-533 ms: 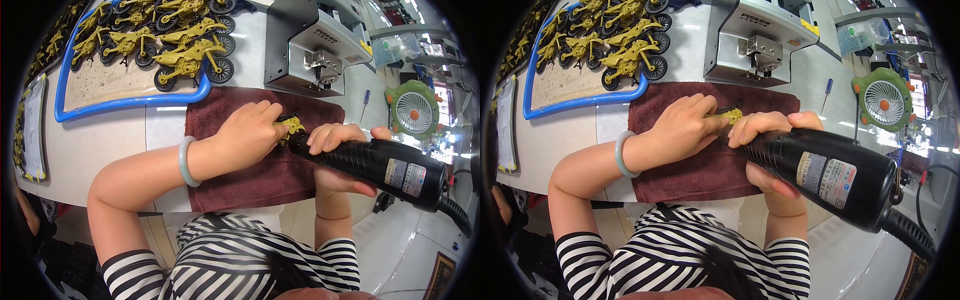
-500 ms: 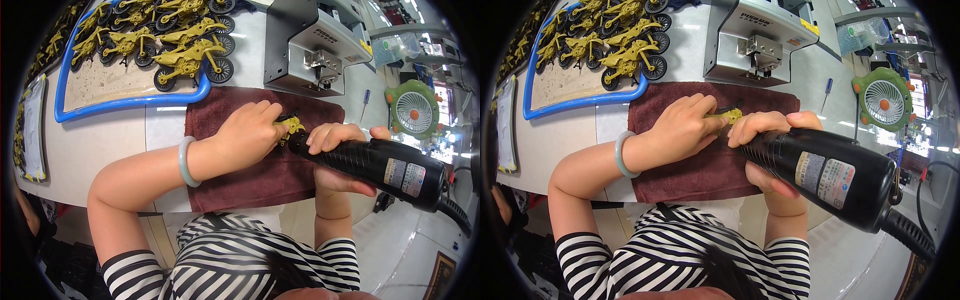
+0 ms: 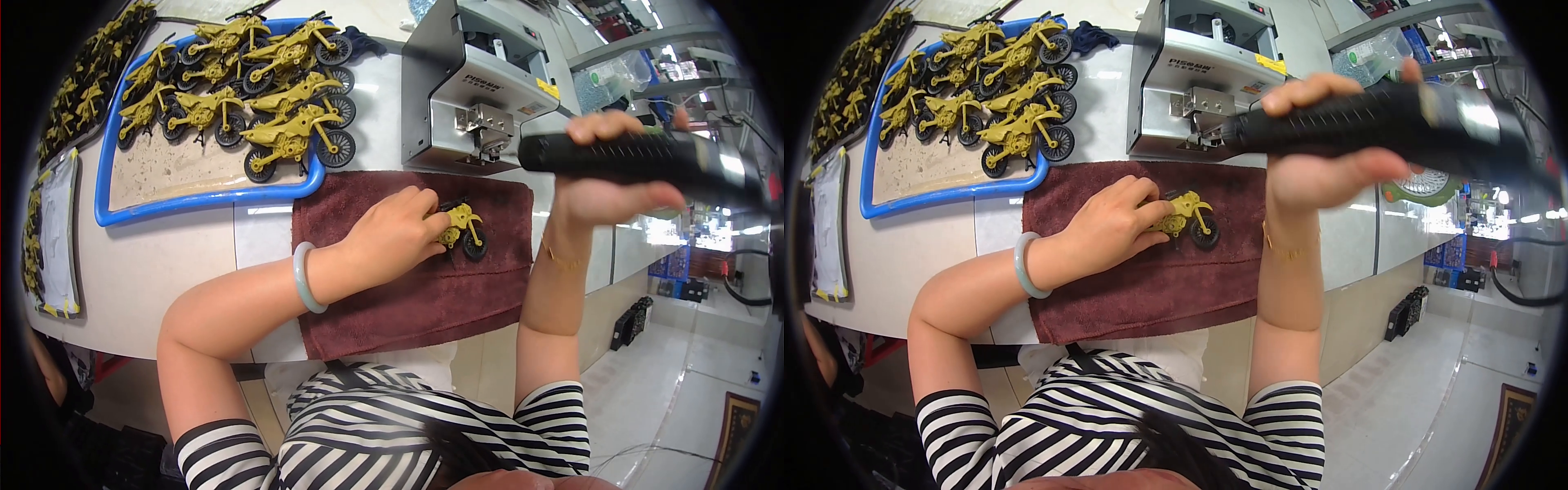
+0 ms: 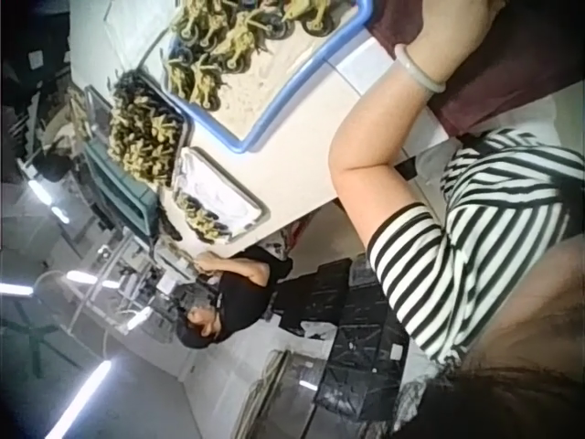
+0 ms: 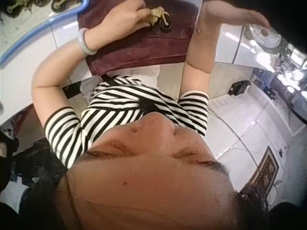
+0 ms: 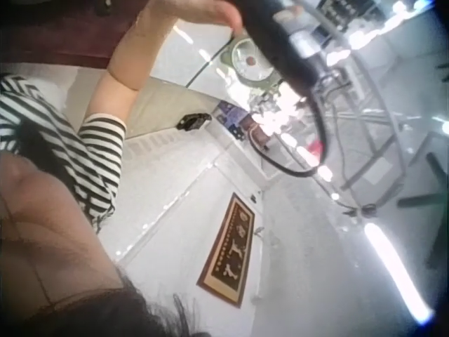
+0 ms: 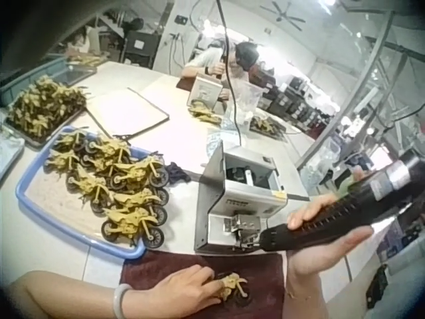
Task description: The person assembles small toy motorcycles by driving screws into them with an electric screwdriver.
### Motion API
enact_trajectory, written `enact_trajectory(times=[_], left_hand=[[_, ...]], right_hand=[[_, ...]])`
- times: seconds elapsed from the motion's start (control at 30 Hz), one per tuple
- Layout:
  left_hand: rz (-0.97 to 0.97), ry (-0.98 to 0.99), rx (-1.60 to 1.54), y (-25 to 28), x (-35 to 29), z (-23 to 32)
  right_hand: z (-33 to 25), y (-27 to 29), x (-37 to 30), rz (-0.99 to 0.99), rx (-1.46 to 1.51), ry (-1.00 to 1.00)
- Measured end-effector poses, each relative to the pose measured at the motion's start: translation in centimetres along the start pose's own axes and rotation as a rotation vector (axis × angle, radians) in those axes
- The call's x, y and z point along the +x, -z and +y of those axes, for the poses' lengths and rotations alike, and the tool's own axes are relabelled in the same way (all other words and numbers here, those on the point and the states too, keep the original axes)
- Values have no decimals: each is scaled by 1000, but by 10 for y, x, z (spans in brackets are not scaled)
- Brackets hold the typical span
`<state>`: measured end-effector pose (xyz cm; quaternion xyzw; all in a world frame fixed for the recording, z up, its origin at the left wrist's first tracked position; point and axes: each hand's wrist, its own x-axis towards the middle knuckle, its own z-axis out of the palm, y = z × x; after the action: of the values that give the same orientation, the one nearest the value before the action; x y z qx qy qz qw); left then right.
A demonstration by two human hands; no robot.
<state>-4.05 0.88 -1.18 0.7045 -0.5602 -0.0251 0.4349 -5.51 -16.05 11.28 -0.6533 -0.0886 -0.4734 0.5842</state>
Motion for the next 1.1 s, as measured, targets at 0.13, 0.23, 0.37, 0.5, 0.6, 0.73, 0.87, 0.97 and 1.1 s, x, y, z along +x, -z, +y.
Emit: enact_trajectory(times=[0.13,0.23,0.37,0.5,0.6,0.73,0.87,0.97,1.1], left_hand=[[-87,112,-81,12,2,-1],[-198,126,-79,25,3,-3],[-288,103,-81,27,3,-14],[-277,82,-66,24,3,-13],[-282,86,-39,25,0,-12],[-255,59,-33,26,-2,-12],[-232,26,-11,22,-2,-13],[-219,27,9,22,-4,-14],[-219,37,4,21,-4,-13]], right_hand=[[26,-1,5,-99,-131,41],[25,-2,8,-144,-125,26],[15,-2,-3,-134,-49,-151],[-16,-7,-52,-148,261,-206],[-31,-17,-80,-233,239,-240],[-33,-19,-95,-329,227,-282],[-28,-22,-103,-267,81,-267],[-28,-23,-104,-334,41,-340],[-29,-18,-104,-367,80,-394]])
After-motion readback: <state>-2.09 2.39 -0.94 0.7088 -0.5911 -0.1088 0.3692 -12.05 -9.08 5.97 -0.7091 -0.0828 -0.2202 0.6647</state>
